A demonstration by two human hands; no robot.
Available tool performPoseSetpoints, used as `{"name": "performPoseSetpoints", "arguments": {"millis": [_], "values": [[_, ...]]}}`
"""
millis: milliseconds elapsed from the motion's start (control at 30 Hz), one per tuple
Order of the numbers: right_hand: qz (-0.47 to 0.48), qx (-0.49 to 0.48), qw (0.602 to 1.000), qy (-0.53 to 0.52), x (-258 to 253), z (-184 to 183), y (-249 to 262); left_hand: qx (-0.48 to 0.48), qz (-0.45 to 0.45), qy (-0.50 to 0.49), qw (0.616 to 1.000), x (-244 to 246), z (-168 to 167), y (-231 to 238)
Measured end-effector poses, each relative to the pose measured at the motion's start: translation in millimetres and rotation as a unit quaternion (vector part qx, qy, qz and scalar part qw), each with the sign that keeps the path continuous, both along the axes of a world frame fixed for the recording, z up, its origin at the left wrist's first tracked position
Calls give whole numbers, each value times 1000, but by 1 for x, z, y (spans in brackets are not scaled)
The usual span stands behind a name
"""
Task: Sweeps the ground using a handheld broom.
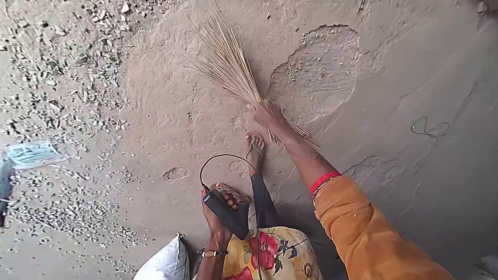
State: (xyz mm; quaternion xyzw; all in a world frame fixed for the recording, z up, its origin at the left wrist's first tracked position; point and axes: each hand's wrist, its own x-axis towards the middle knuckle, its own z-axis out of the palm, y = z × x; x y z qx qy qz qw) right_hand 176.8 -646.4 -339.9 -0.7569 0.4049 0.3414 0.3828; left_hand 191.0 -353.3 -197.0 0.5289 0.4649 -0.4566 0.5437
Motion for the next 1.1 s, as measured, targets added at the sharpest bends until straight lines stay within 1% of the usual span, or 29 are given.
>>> {"name": "performPoseSetpoints", "arguments": {"millis": [67, 133, 200, 233, 267, 333, 367, 433, 467, 500, 567, 667, 733, 767, 800, 833, 867, 900, 933, 967, 1000, 1033, 1067, 1100], "values": [[-59, -12, 998, 36, -46, -20, -11, -13, -8, 22, 1000, -1, 3, -26], [-122, -8, 990, 71, -97, -18, -2, -14, -10, 51, 999, -5, 13, -53], [-184, 13, 976, 117, -132, 8, 17, -18, -11, 78, 997, -7, 30, -77], [-216, 24, 966, 139, -141, 26, 28, -20, -13, 88, 996, -5, 42, -88], [-253, 22, 957, 139, -148, 46, 40, -24, -15, 95, 995, -1, 56, -98], [-303, -12, 948, 101, -153, 86, 58, -46, -24, 93, 994, 12, 90, -119], [-312, -36, 947, 68, -153, 105, 59, -65, -34, 86, 994, 20, 105, -128], [-305, -80, 949, 21, -148, 137, 42, -103, -50, 69, 991, 36, 132, -136], [-291, -100, 951, 14, -145, 147, 21, -112, -54, 56, 991, 45, 140, -138], [-282, -118, 952, 13, -141, 149, -5, -110, -55, 39, 992, 53, 143, -141], [-269, -161, 949, 17, -131, 130, -69, -69, -73, -14, 995, 69, 134, -149], [-274, -180, 943, 58, -103, 75, -154, 62, -98, -94, 989, 82, 93, -163], [-266, -138, 949, 94, -57, 44, -176, 127, -89, -99, 983, 83, 61, -168], [-247, -105, 959, 90, -22, 29, -175, 142, -89, -96, 981, 86, 42, -174], [-214, -59, 972, 78, 12, 18, -161, 149, -95, -83, 981, 89, 29, -179], [-164, 2, 984, 64, 46, 11, -136, 152, -95, -62, 982, 90, 25, -185], [-99, 64, 992, 43, 78, 7, -101, 149, -90, -51, 983, 91, 29, -192], [-34, 129, 991, 24, 110, 7, -66, 144, -88, -57, 984, 96, 35, -200], [31, 186, 982, 8, 140, 15, -34, 136, -101, -78, 982, 103, 41, -206], [82, 230, 970, -8, 164, 33, -10, 129, -129, -111, 977, 111, 45, -208], [118, 271, 955, -11, 188, 60, -1, 136, -158, -148, 967, 121, 44, -211], [156, 300, 941, -12, 207, 86, 1, 164, -174, -180, 954, 133, 43, -213], [183, 324, 928, -22, 220, 104, -1, 198, -183, -197, 943, 145, 43, -214], [199, 336, 920, -36, 224, 113, -7, 230, -177, -197, 936, 156, 41, -214]]}}
